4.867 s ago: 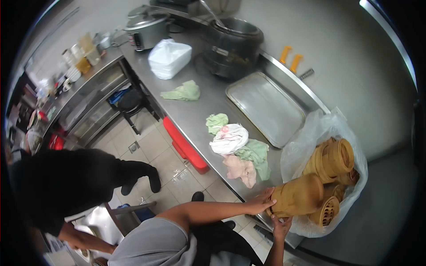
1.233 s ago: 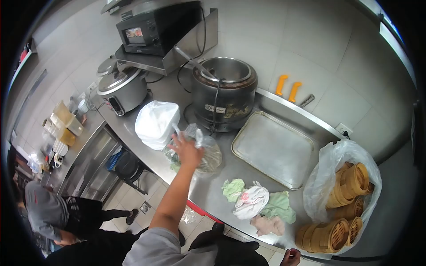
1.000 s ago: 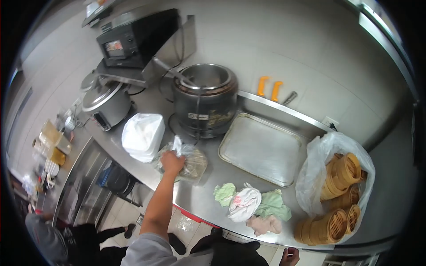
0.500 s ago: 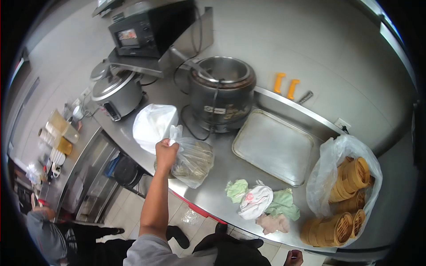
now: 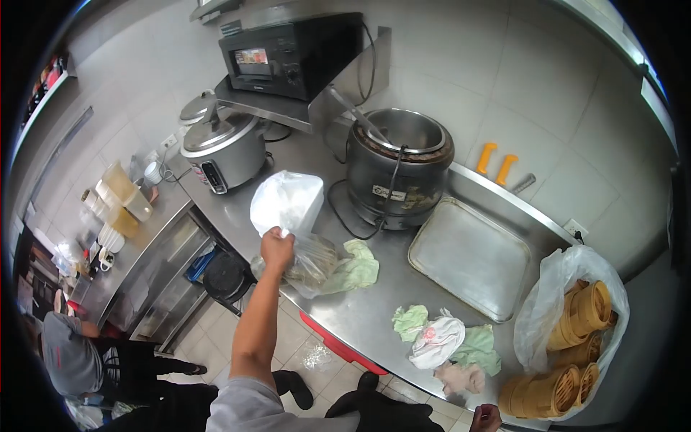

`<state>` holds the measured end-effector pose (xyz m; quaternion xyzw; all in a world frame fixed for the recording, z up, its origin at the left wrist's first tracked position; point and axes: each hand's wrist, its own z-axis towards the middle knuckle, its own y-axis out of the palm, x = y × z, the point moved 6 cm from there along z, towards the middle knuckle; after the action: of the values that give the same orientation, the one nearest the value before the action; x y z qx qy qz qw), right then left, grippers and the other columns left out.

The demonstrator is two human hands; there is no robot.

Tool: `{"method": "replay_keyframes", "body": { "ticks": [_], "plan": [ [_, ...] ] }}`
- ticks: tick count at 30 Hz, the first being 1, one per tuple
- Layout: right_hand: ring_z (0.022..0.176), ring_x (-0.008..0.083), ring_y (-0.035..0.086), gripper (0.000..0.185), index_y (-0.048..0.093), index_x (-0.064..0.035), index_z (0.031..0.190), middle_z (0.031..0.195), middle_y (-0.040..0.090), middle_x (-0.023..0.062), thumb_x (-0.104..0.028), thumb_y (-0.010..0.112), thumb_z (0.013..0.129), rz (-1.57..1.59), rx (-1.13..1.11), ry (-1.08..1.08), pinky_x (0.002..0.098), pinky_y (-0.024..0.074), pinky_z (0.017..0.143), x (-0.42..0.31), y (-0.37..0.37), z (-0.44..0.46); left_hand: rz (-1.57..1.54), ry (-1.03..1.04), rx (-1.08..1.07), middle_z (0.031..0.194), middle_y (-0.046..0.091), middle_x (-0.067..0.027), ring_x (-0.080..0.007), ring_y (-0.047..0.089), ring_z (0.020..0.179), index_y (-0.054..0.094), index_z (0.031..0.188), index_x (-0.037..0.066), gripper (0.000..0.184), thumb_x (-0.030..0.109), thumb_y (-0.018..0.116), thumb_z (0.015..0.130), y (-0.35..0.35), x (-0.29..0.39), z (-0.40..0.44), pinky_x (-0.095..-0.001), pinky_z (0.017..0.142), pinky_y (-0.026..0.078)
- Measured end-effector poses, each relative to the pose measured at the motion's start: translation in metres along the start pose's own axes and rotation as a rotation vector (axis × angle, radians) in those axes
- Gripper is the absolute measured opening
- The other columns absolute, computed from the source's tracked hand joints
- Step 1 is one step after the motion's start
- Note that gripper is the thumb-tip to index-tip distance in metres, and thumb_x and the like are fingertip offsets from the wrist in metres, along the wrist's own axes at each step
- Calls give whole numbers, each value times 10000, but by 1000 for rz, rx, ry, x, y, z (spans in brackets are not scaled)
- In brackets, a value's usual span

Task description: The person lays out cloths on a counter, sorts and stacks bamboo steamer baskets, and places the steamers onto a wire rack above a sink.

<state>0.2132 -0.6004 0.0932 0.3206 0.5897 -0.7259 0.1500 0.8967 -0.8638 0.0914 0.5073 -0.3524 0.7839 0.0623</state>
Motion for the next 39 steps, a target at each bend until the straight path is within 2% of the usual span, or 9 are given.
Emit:
{"method": "replay_keyframes", "body": {
  "ticks": [10, 12, 20, 24, 26, 27, 31, 37, 39],
  "plan": [
    [850, 272, 640, 310, 586, -4, 1057, 972, 647, 163, -20, 706, 772, -138, -202, 127, 375, 525, 699, 66, 13, -23, 356, 33, 250, 944, 672, -229, -401, 642, 901, 649, 899, 31, 309, 303, 676, 755, 8, -43, 101, -469, 772, 486],
    [591, 264, 595, 131, 585, -28, 758, 694, 625, 106, -33, 713, 786, -198, 44, -50, 358, 477, 557, 9, 6, -7, 297, 108, 302, 917, 670, -232, -422, 638, 878, 613, 865, 6, 318, 299, 679, 763, 14, -42, 114, -480, 759, 477],
    [701, 273, 625, 144, 624, -54, 847, 802, 635, 118, -50, 738, 760, -75, -55, -212, 372, 513, 618, -51, 49, 68, 507, 267, 52, 836, 619, -217, -408, 600, 851, 585, 798, 2, 343, 300, 734, 717, 68, -126, 134, -457, 752, 470],
    [979, 355, 593, 386, 604, -30, 1070, 1043, 609, 171, -114, 767, 730, -235, -21, -203, 449, 493, 814, -48, 64, 113, 742, 274, 163, 1036, 663, -169, -345, 615, 1006, 612, 1081, 16, 533, 344, 810, 712, 53, -20, 71, -450, 910, 458],
    [1129, 400, 512, 683, 511, -27, 1270, 1210, 532, 204, -210, 815, 686, -278, 82, -122, 482, 453, 924, -48, 63, 133, 188, 675, 227, 1093, 636, -163, -311, 590, 1046, 594, 1114, 4, 468, 261, 781, 771, 55, 40, 7, -427, 937, 443],
    [1129, 400, 512, 683, 511, -27, 1270, 1210, 532, 204, -210, 815, 686, -273, 77, -118, 482, 453, 924, -41, 68, 140, -290, 309, -299, 1137, 612, -153, -285, 562, 1082, 577, 1158, 6, 419, 170, 738, 808, 94, 24, -21, -390, 960, 429],
    [1210, 431, 439, 894, 452, -70, 1354, 1312, 455, 210, -298, 851, 587, -289, -184, -134, 509, 419, 977, -29, 116, 132, 21, 678, -1028, 1349, 498, -205, -342, 421, 1322, 531, 1299, 59, 649, 191, 793, 721, 164, 103, -261, -461, 1087, 316],
    [1036, 375, 544, 490, 586, -111, 1099, 1102, 558, 120, -108, 703, 623, -328, -99, -88, 466, 487, 828, 12, 97, 135, 86, 826, -958, 1107, 580, -137, -311, 532, 1132, 567, 1121, 54, 432, 124, 759, 740, 200, 70, -311, -458, 978, 396],
    [1042, 370, 544, 475, 588, -116, 1084, 1099, 556, 117, -102, 705, 624, -368, -31, -49, 463, 490, 828, 19, 71, 138, -391, 310, -871, 927, 559, -89, -221, 567, 912, 532, 981, 46, 288, 47, 712, 757, 196, 50, -288, -357, 832, 460]
  ]
}}
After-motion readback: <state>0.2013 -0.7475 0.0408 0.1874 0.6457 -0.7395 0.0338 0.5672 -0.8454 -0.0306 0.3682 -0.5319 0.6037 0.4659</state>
